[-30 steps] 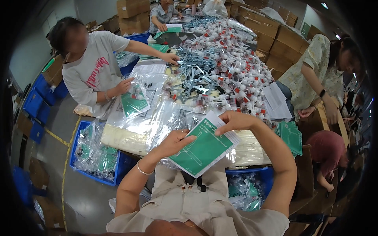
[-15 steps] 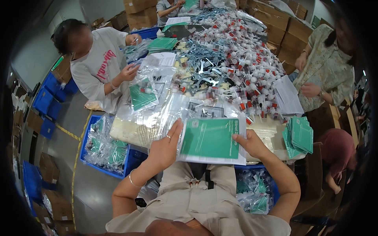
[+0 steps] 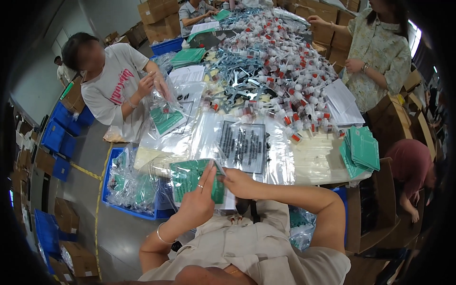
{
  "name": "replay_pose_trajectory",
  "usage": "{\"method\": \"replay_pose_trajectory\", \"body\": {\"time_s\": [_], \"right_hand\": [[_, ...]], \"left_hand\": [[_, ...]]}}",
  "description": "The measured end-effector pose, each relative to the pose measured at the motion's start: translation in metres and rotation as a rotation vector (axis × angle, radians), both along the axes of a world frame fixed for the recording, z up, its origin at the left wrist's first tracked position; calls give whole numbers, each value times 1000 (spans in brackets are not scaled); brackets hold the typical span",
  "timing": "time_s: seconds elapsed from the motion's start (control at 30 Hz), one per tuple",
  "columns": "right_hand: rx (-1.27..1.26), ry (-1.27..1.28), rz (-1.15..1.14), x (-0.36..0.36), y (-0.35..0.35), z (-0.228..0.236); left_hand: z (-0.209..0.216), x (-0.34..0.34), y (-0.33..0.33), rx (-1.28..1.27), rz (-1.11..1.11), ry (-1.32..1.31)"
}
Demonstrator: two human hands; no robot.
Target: Organizing small electronics components and instruction manuals into plastic bags at a packing station.
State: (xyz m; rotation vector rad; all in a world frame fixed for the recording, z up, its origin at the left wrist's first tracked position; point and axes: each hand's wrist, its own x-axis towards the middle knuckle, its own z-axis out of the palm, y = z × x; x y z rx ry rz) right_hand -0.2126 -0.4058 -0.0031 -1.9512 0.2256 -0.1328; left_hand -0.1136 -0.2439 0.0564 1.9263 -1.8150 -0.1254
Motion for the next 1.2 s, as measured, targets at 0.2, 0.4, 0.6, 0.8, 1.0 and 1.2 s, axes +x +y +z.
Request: {"method": "replay_pose_trajectory", "body": {"time_s": [0.2,0.4,0.6,0.8,1.0,1.2], "right_hand": [[112,-73,259,85,31,-106],[210,200,245,63,-63,75],[-1241,-49,-17,73,-185,-2],[-1348,15,-39,82,-194,-15],[-541,-221,-451,105,-194,-8],[-787,16,-428,150,-171,-13]], "left_hand": [[9,-9,10,79,0,226],[4,53,67,28,328,6],[6,72,104,288,505,-124],[6,78,120,317,564,-182],[-5,85,124,304,608,-148],[-15,79,128,317,587,-145]]}}
